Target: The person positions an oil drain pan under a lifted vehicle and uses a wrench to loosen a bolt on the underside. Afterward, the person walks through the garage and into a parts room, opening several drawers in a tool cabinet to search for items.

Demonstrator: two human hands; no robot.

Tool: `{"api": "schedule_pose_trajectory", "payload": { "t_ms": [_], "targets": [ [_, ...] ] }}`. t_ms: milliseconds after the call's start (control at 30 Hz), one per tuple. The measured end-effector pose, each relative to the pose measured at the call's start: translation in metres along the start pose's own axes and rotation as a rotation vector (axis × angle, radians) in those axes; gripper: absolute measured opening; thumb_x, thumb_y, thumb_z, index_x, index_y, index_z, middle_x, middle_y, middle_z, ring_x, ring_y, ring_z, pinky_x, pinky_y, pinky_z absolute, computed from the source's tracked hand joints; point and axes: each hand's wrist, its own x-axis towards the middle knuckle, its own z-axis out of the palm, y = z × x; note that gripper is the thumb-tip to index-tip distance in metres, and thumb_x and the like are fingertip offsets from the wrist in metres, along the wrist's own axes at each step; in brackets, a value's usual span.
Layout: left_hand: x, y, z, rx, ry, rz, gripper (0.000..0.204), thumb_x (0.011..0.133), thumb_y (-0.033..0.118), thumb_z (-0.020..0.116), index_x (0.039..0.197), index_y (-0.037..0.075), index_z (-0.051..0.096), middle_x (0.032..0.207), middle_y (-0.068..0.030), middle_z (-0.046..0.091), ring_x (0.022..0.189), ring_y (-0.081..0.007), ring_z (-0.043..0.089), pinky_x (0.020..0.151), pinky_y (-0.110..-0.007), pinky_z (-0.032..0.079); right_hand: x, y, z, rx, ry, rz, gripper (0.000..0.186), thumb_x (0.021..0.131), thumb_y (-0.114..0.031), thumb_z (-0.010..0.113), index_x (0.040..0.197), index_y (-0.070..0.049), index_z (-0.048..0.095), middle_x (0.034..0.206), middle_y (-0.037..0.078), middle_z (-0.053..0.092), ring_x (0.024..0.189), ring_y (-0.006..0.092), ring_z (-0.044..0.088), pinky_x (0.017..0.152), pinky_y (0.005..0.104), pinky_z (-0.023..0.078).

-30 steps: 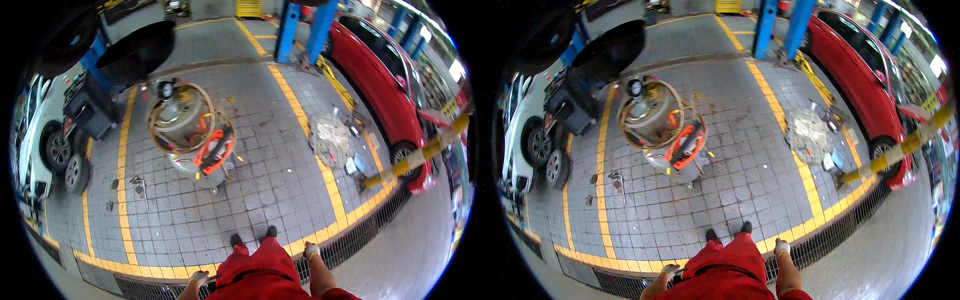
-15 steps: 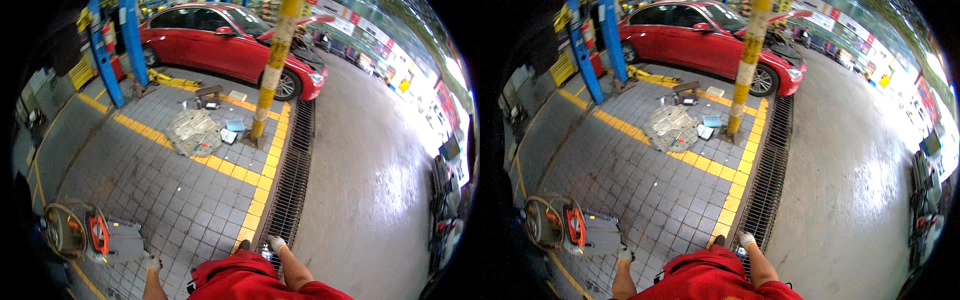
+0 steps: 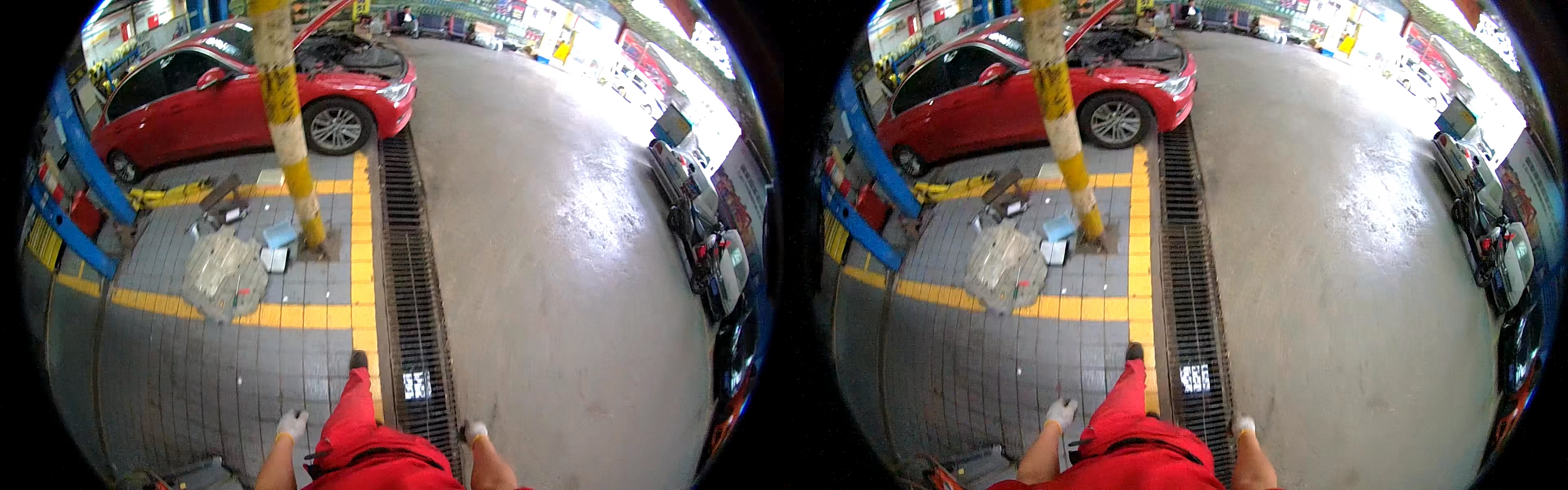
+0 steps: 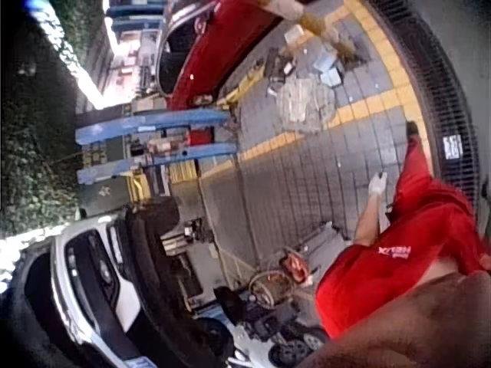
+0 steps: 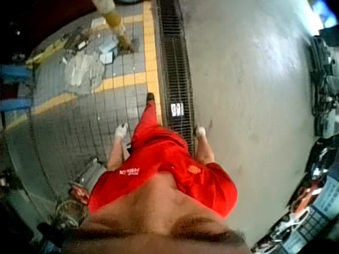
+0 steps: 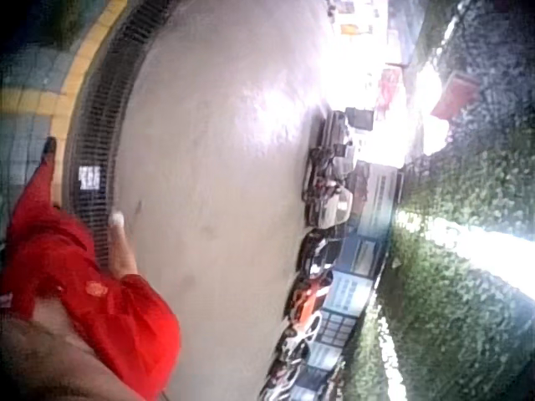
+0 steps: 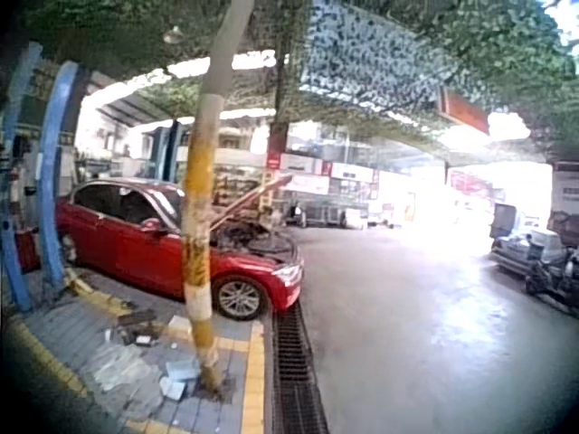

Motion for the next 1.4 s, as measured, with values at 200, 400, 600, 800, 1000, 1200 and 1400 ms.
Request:
{"api": "schedule_pose_trajectory", "payload": {
  "t_ms": [200,400,600,800,1000,1200,1400],
  "targets": [
    [0.143,0.065,0.009,0.138,-0.395,-0.199,0.062,0.094,0.053,0.059,0.124,0.002,0.076,0.129,-0.0267,0.073,0.123,-0.0442,0.069,0.106,-0.049,0.053,0.054,0.020,-0.033,0.518,0.025,0.251,0.037,0.107,-0.031,0.053,0.132,-0.009,0.069,0.125,0.017,0.076,0.110,0.0365,0.075,0.087,0.0499,0.061],
    [0.299,0.230,-0.024,0.311,-0.437,-0.011,0.060,0.097,0.052,0.053,0.128,0.006,0.076,0.132,-0.0245,0.072,0.127,-0.0407,0.068,0.108,-0.048,0.053,0.187,0.077,-0.122,0.403,0.245,0.183,0.039,0.105,-0.033,0.054,0.134,-0.009,0.068,0.120,0.018,0.078,0.107,0.0380,0.076,0.086,0.0493,0.063],
    [0.441,0.503,-0.034,0.515,-0.401,0.191,0.063,0.098,0.055,0.054,0.138,0.009,0.071,0.139,-0.0208,0.069,0.132,-0.0403,0.064,0.113,-0.049,0.049,0.309,0.116,-0.274,2.149,0.592,0.591,0.028,0.102,-0.022,0.059,0.124,-0.006,0.064,0.086,0.013,0.070,0.068,0.0304,0.067,0.061,0.0463,0.059],
    [0.529,0.759,0.032,0.220,-0.320,0.453,0.064,0.101,0.058,0.054,0.137,0.008,0.071,0.140,-0.0216,0.069,0.133,-0.0405,0.063,0.113,-0.047,0.048,0.334,0.181,-0.304,1.697,0.162,0.761,0.035,0.108,-0.038,0.049,0.121,-0.011,0.068,0.091,0.009,0.073,0.083,0.0303,0.069,0.073,0.0409,0.058],
    [0.489,0.927,0.106,0.261,-0.344,0.339,0.073,0.100,0.064,0.052,0.143,0.007,0.066,0.143,-0.0229,0.067,0.136,-0.0406,0.061,0.115,-0.046,0.047,0.415,0.329,-0.436,1.702,0.054,0.767,0.029,0.109,-0.035,0.051,0.104,-0.012,0.067,0.086,0.010,0.069,0.078,0.0263,0.066,0.070,0.0419,0.055],
    [0.588,0.892,0.198,0.490,-0.616,0.341,0.069,0.101,0.061,0.054,0.127,-0.001,0.073,0.125,-0.0237,0.074,0.115,-0.0383,0.070,0.096,-0.047,0.054,0.640,0.526,-0.619,1.969,0.247,0.349,0.033,0.109,-0.032,0.053,0.086,-0.013,0.067,0.080,0.012,0.065,0.073,0.0224,0.064,0.067,0.0428,0.053],
    [0.689,1.016,0.209,0.186,-0.687,0.837,0.059,0.103,0.050,0.058,0.127,-0.001,0.072,0.121,-0.0218,0.076,0.108,-0.0367,0.073,0.089,-0.047,0.057,0.820,0.629,-0.899,2.110,0.545,0.070,0.029,0.106,-0.022,0.062,0.128,-0.002,0.063,0.093,0.013,0.072,0.071,0.0274,0.071,0.066,0.0451,0.065]
  ]
}}
